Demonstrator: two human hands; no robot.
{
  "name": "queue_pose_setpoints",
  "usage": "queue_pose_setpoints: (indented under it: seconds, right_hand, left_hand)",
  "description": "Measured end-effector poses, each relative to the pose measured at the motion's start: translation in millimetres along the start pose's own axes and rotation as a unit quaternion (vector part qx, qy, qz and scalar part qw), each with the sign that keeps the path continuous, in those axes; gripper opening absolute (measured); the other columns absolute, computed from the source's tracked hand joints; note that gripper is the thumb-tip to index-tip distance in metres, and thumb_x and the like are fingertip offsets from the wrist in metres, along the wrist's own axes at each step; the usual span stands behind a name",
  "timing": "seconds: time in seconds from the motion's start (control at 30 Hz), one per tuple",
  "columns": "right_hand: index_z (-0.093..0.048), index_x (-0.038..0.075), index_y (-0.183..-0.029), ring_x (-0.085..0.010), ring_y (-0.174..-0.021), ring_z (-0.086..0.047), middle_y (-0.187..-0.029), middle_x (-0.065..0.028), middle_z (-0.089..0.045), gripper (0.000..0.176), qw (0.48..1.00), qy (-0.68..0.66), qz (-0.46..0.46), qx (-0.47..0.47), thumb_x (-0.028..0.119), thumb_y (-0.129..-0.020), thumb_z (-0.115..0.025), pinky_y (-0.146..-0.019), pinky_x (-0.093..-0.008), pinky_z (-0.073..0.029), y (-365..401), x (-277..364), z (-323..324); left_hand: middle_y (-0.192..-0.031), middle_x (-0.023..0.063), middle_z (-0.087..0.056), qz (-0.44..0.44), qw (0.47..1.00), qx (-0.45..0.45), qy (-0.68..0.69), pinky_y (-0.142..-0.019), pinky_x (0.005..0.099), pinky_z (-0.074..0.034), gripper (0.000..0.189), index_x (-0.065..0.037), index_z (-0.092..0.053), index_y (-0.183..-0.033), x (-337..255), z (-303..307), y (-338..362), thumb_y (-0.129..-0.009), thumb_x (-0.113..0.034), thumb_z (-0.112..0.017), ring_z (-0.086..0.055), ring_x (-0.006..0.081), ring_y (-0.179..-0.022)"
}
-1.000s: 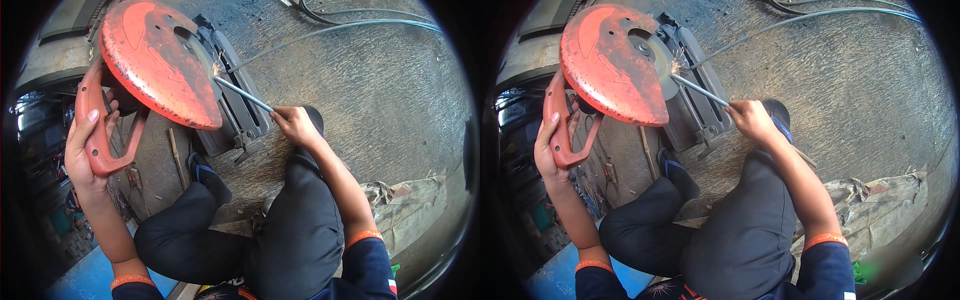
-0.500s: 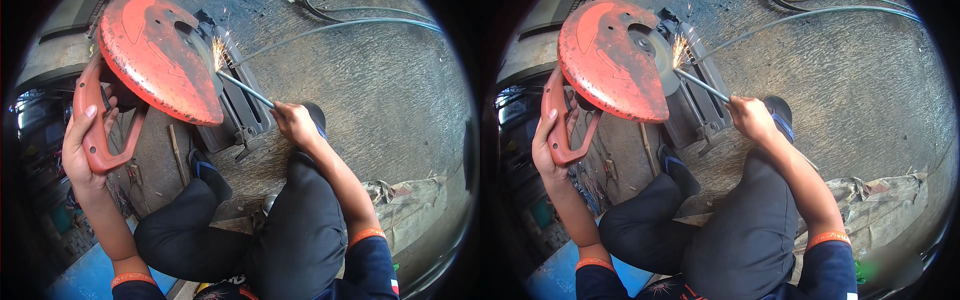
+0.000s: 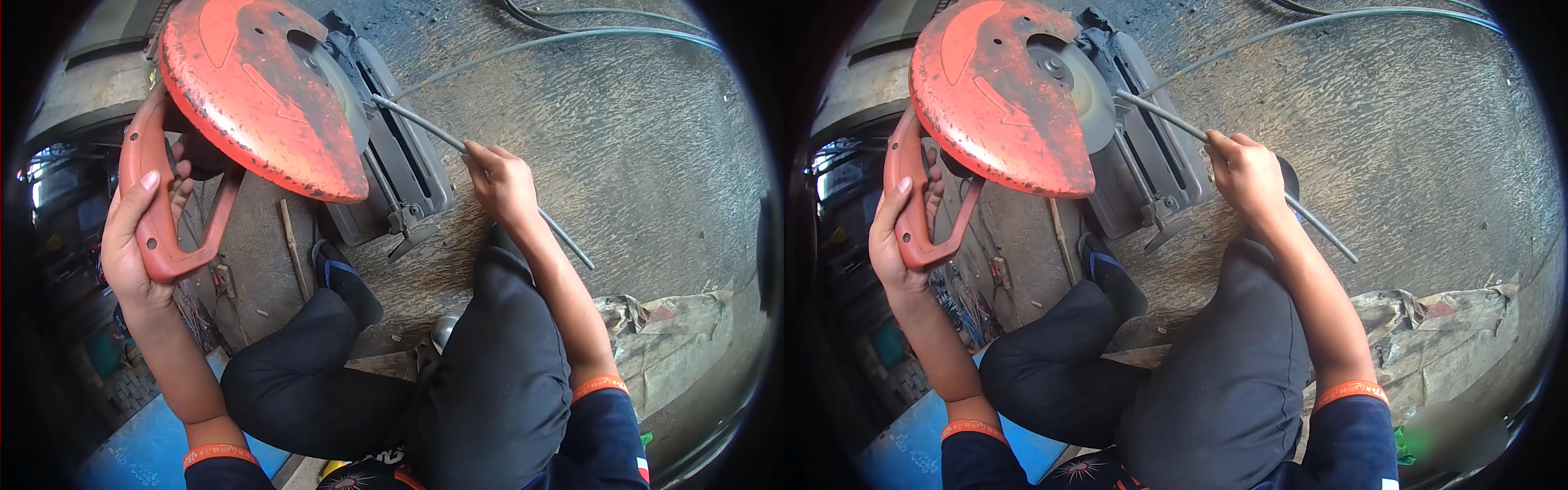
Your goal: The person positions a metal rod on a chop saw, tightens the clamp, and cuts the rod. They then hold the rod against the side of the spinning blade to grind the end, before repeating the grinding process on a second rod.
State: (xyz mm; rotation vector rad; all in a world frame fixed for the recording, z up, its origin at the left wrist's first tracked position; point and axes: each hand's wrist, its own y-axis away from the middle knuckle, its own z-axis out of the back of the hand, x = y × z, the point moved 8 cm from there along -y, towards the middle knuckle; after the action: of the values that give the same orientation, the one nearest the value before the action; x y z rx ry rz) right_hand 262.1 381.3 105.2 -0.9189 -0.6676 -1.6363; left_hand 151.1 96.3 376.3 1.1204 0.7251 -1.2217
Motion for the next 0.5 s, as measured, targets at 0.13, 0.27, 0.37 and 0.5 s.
queue_pose_setpoints:
  seconds: [0.13, 0.27, 0.37, 0.5]
  right_hand:
    - [-0.069, 0.013, -0.105, -0.0312, -0.062, -0.059, -0.068, -0.0108, -0.055, 0.022, 0.998, 0.030, 0.057, -0.001, 0.016, -0.084, -0.065, -0.055, -0.0406, -0.046, -4, 10, -5]
    - [-0.068, 0.013, -0.107, -0.0279, -0.066, -0.061, -0.069, -0.0085, -0.055, 0.025, 0.991, 0.075, 0.111, 0.000, 0.014, -0.083, -0.061, -0.055, -0.0399, -0.049, -7, 19, -8]
    - [-0.067, 0.013, -0.107, -0.0253, -0.067, -0.061, -0.069, -0.0071, -0.054, 0.029, 0.982, 0.127, 0.137, 0.004, 0.009, -0.079, -0.060, -0.055, -0.0384, -0.050, -8, 21, -9]
    - [-0.067, 0.013, -0.107, -0.0280, -0.057, -0.056, -0.064, -0.0078, -0.051, 0.024, 0.982, 0.089, 0.168, -0.019, 0.012, -0.083, -0.064, -0.051, -0.0401, -0.047, -7, 22, -7]
  left_hand:
    - [-0.124, 0.0224, -0.053, -0.015, 0.999, -0.021, 0.019, -0.093, 0.0353, -0.045, 0.054, 0.008, -0.037, -0.135, -3, -7, 2, -0.089, -0.013, -0.054, -0.058, 0.0247, -0.107]
    - [-0.132, 0.0173, -0.048, -0.014, 1.000, -0.002, -0.001, -0.101, 0.0359, -0.041, 0.060, 0.006, -0.029, -0.140, -5, -10, 1, -0.089, -0.013, -0.053, -0.055, 0.0228, -0.110]
    - [-0.131, 0.0182, -0.049, -0.003, 1.000, -0.010, 0.023, -0.102, 0.0363, -0.040, 0.058, 0.006, -0.031, -0.139, -1, -5, 2, -0.089, -0.014, -0.054, -0.054, 0.0228, -0.112]
    - [-0.129, 0.0190, -0.050, 0.001, 1.000, -0.021, 0.015, -0.102, 0.0362, -0.040, 0.058, 0.006, -0.032, -0.139, -1, -6, 3, -0.089, -0.015, -0.054, -0.054, 0.0235, -0.113]
